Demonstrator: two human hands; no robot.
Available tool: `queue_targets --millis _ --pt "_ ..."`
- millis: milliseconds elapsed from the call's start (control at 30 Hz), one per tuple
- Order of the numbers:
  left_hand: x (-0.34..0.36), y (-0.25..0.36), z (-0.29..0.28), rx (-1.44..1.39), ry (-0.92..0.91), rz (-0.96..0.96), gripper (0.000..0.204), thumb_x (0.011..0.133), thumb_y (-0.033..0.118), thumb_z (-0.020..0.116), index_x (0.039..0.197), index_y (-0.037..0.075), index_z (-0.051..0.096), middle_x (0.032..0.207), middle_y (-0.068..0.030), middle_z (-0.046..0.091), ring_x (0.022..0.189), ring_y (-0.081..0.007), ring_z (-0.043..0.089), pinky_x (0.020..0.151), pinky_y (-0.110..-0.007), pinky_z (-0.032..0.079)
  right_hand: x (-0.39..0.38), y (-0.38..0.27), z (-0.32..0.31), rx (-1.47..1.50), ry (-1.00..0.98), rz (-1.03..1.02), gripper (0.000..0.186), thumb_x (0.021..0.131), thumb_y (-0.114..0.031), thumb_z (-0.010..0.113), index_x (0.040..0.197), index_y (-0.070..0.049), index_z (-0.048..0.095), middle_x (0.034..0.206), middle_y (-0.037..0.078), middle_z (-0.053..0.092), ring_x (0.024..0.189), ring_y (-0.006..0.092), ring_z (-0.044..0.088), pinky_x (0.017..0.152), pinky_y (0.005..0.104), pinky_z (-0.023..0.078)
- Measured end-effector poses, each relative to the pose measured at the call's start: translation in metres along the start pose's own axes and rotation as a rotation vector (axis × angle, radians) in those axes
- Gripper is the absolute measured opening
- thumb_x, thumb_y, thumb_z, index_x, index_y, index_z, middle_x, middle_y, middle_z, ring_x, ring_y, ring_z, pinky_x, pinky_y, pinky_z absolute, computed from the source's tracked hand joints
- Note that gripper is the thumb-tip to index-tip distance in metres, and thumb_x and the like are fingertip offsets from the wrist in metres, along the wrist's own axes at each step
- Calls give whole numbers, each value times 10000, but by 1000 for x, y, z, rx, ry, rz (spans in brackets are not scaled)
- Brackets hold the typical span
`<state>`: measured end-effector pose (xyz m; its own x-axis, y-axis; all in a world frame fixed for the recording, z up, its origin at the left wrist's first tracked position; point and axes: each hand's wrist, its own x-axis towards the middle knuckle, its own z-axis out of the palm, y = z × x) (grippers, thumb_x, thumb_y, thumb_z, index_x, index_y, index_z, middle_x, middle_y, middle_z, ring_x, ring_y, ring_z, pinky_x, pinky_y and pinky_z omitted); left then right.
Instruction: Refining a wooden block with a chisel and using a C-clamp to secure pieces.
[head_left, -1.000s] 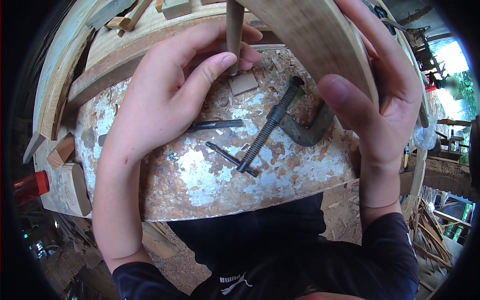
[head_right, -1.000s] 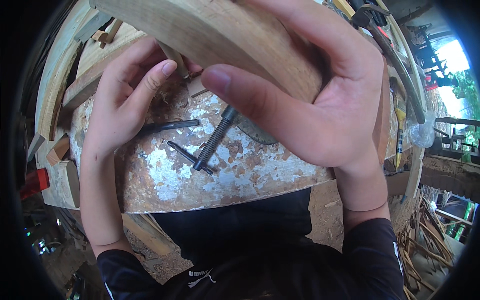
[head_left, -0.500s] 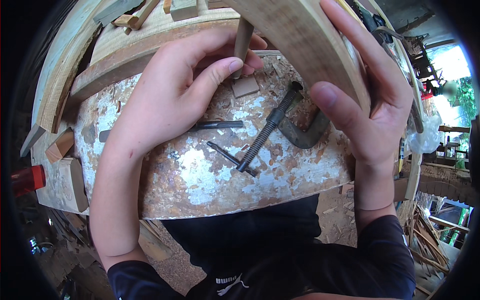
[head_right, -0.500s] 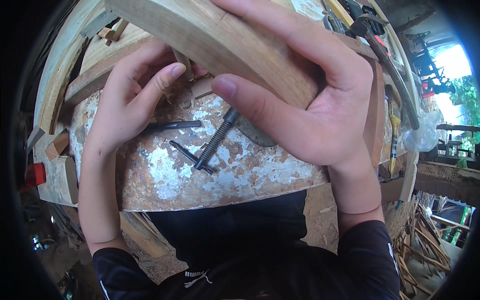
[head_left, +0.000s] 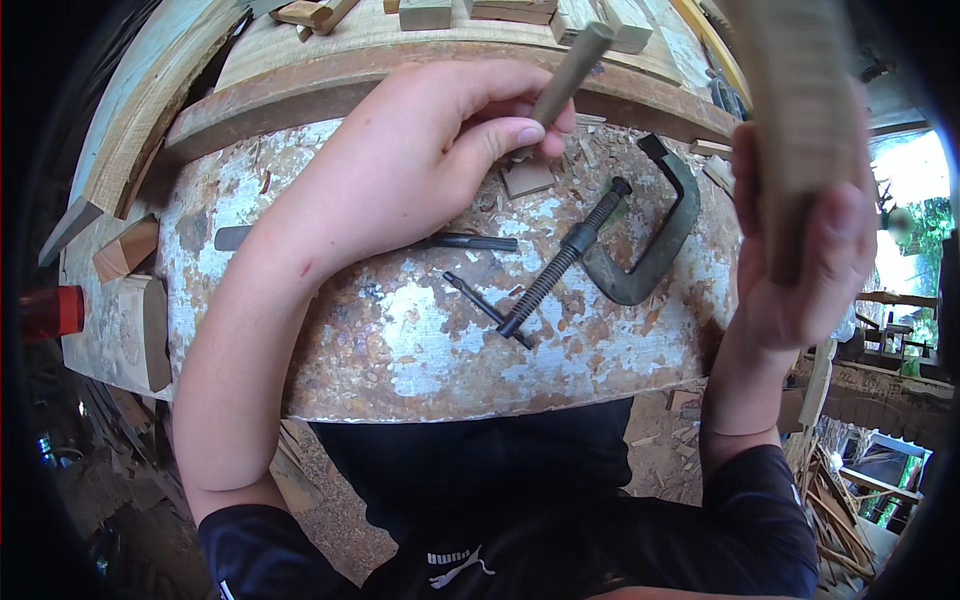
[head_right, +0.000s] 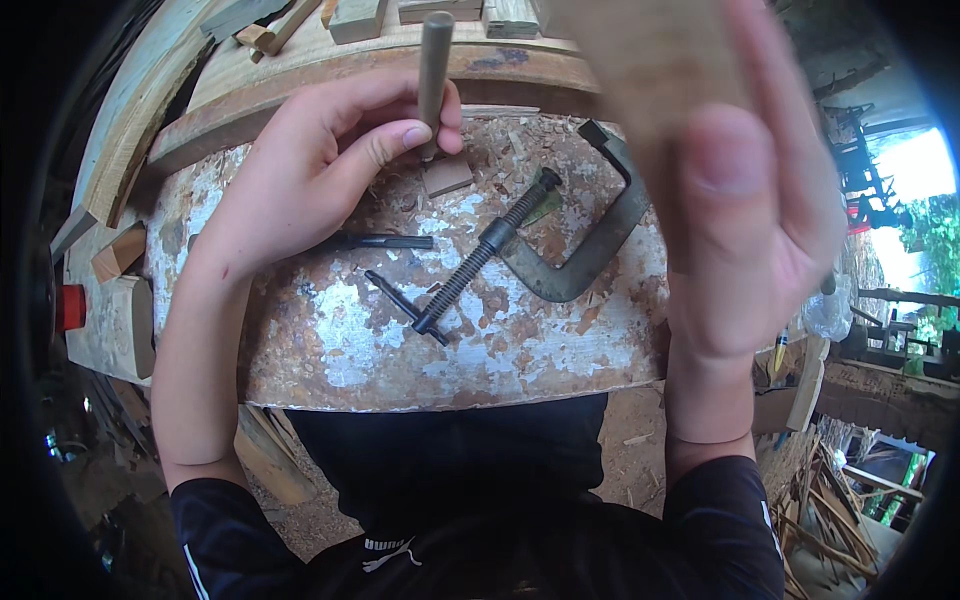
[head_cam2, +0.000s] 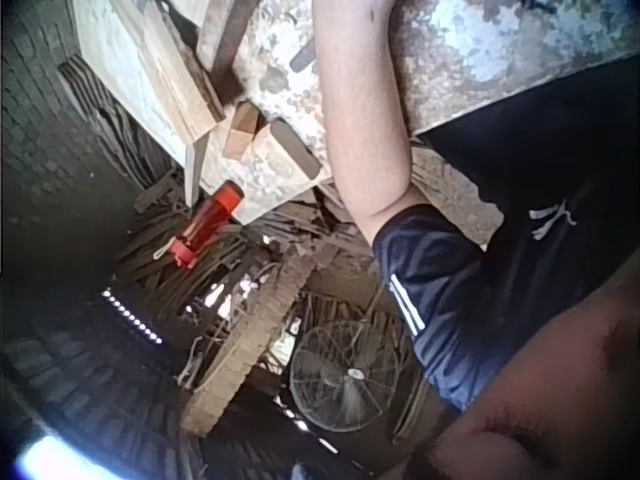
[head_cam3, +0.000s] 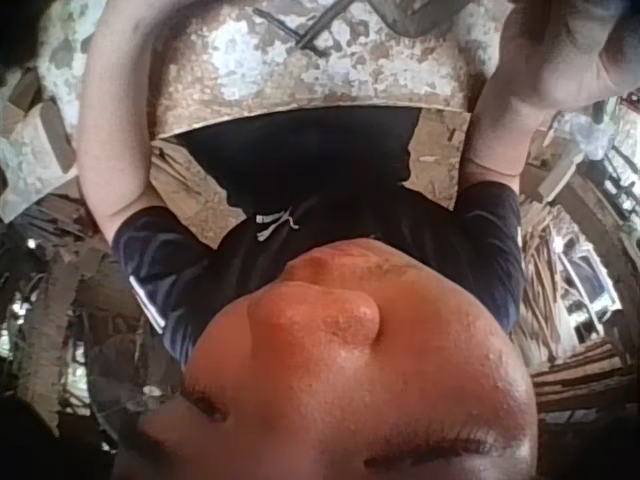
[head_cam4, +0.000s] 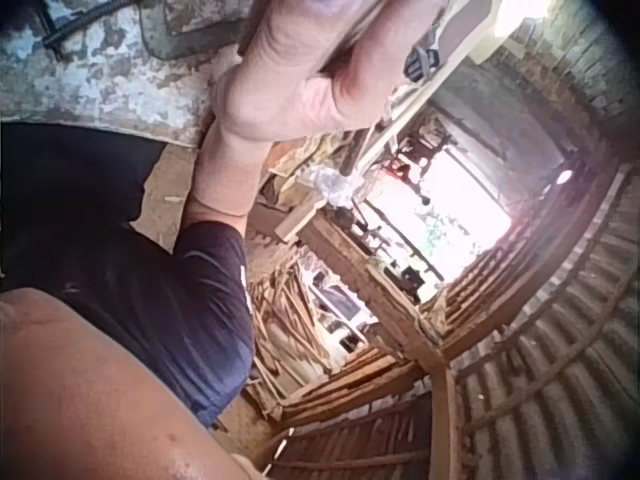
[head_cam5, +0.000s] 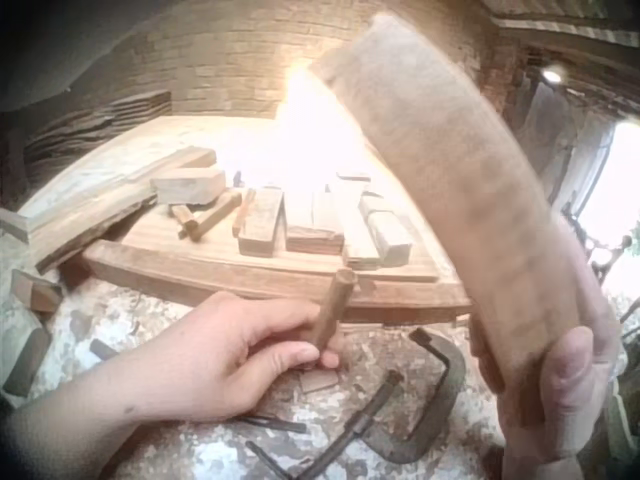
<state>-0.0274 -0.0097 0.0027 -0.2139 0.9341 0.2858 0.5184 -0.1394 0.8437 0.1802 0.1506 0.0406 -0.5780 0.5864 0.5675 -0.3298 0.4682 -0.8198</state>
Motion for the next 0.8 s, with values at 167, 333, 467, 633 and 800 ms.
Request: queue_targets --millis 167,333,467,633,800 --pt "0 3 -1 116 -5 23 197 954 12 545 1131 -20 625 977 -76 692 967 -168 656 945 -308 499 9 12 -12 -734 -297 -427 674 977 -403 558 1411 103 456 1231 285 605 1087 346 664 875 366 588" --pt "1 5 -2 97 -19 0 199 949 6 545 1130 -18 625 973 -76 692 967 -171 657 940 -310 501 3 1 -12 20 3 -88 594 936 -380 650 1338 51 583 1308 202 629 1178 280 626 1029 378 463" --pt "-1 -3 -3 74 6 12 203 946 1 548 1132 -18 625 972 -79 691 952 -157 656 911 -301 508 5 6 2 -820 -384 -425 661 976 -380 586 1419 92 452 1273 261 600 1151 319 634 911 363 583" --pt "2 5 -1 58 -4 -4 199 946 5 553 1130 -19 625 964 -73 692 935 -145 656 883 -288 513 8 -1 -6 -371 -100 -262 599 956 -381 621 1354 60 549 1319 244 592 1191 331 613 1031 408 496" --pt "1 10 4 128 0 -31 150 944 -11 544 1063 -21 637 942 -75 691 920 -151 649 879 -290 500 3 -3 8 -165 38 -177 548 935 -347 652 1324 36 604 1271 192 647 1186 282 621 1055 368 445"
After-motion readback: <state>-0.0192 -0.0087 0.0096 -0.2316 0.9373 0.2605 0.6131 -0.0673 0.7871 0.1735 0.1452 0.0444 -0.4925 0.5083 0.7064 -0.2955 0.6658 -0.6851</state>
